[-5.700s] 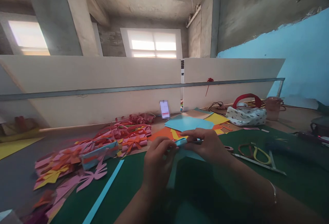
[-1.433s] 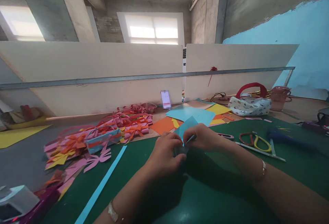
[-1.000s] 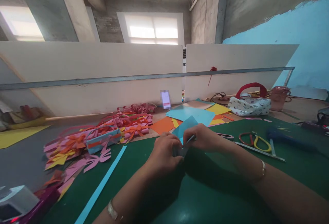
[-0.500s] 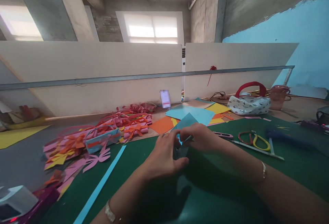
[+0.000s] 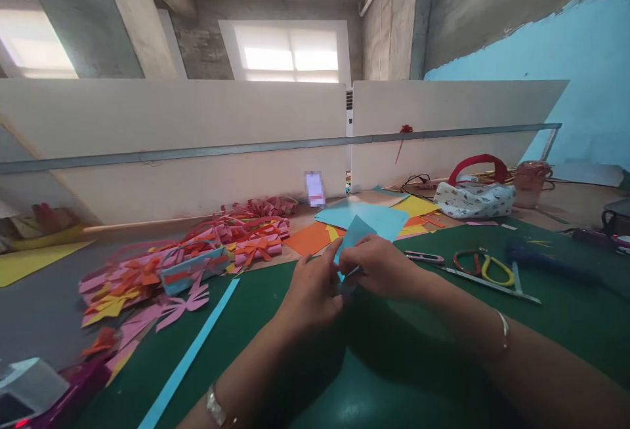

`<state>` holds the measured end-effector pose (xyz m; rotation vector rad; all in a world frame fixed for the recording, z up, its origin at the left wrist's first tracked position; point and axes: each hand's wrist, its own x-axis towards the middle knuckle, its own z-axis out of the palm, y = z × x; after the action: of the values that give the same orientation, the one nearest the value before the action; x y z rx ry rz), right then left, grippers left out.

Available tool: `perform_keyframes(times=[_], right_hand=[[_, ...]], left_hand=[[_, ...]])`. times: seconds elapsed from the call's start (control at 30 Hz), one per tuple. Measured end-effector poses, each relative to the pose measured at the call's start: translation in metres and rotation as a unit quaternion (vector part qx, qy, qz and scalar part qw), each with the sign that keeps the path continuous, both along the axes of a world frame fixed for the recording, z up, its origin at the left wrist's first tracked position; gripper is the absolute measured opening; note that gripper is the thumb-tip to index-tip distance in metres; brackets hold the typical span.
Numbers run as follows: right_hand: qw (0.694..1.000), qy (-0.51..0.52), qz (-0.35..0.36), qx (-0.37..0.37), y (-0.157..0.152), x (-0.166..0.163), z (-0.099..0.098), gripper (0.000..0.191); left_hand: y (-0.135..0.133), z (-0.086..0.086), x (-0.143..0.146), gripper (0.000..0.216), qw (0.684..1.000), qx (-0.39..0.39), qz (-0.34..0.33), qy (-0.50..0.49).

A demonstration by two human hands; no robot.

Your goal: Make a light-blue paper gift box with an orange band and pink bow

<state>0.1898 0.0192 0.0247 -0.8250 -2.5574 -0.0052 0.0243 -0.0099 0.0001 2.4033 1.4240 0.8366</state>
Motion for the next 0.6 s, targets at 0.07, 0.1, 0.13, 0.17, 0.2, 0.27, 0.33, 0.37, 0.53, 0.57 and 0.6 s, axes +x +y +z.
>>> perform_keyframes(times=[0.07, 0.1, 0.13, 0.17, 0.2, 0.27, 0.33, 0.37, 0.53, 0.57, 0.6], right_hand=[[1.000, -0.006, 0.007, 0.007, 0.0005, -0.0007, -0.0010, 0.020], [1.000, -0.008, 0.012, 0.010, 0.0008, -0.0009, -0.0015, 0.020], [1.000, -0.013, 0.017, 0.014, 0.0010, -0.0012, -0.0020, 0.019], [0.999, -0.019, 0.019, 0.019, 0.0012, -0.0013, -0.0024, 0.019], [0.999, -0.023, 0.019, 0.023, 0.0012, -0.0014, -0.0027, 0.018], [0.999, -0.028, 0.014, 0.030, 0.0010, -0.0011, -0.0030, 0.017], [0.999, -0.028, 0.012, 0.035, 0.0008, -0.0007, -0.0031, 0.016], [0.999, -0.030, 0.013, 0.035, 0.0008, -0.0005, -0.0032, 0.017], [0.997, -0.059, 0.008, 0.046, 0.0019, -0.0016, -0.0038, 0.021], [0.997, -0.050, 0.008, 0.061, 0.0017, -0.0019, -0.0033, 0.022], [0.996, -0.026, 0.006, 0.087, 0.0014, -0.0020, -0.0024, 0.024]], left_hand=[[0.0012, -0.0028, 0.0007, 0.067, 0.999, 0.032, -0.005, 0.002], [0.0016, -0.0033, 0.0014, 0.065, 0.999, 0.046, 0.000, 0.002], [0.0017, -0.0031, 0.0022, 0.064, 0.999, 0.052, 0.009, 0.000], [0.0014, -0.0022, 0.0030, 0.062, 0.998, 0.052, 0.019, -0.004], [0.0008, -0.0008, 0.0038, 0.061, 0.998, 0.048, 0.030, -0.011], [-0.0006, 0.0025, 0.0049, 0.060, 0.998, 0.036, 0.045, -0.025], [-0.0015, 0.0043, 0.0049, 0.058, 0.998, 0.030, 0.039, -0.024], [-0.0015, 0.0043, 0.0045, 0.058, 0.999, 0.033, 0.028, -0.017], [0.0003, 0.0014, 0.0031, 0.062, 0.998, 0.055, -0.007, 0.015], [0.0007, 0.0019, 0.0028, 0.061, 0.998, 0.056, 0.006, 0.009], [0.0012, 0.0031, 0.0021, 0.060, 0.998, 0.054, 0.031, -0.004]])
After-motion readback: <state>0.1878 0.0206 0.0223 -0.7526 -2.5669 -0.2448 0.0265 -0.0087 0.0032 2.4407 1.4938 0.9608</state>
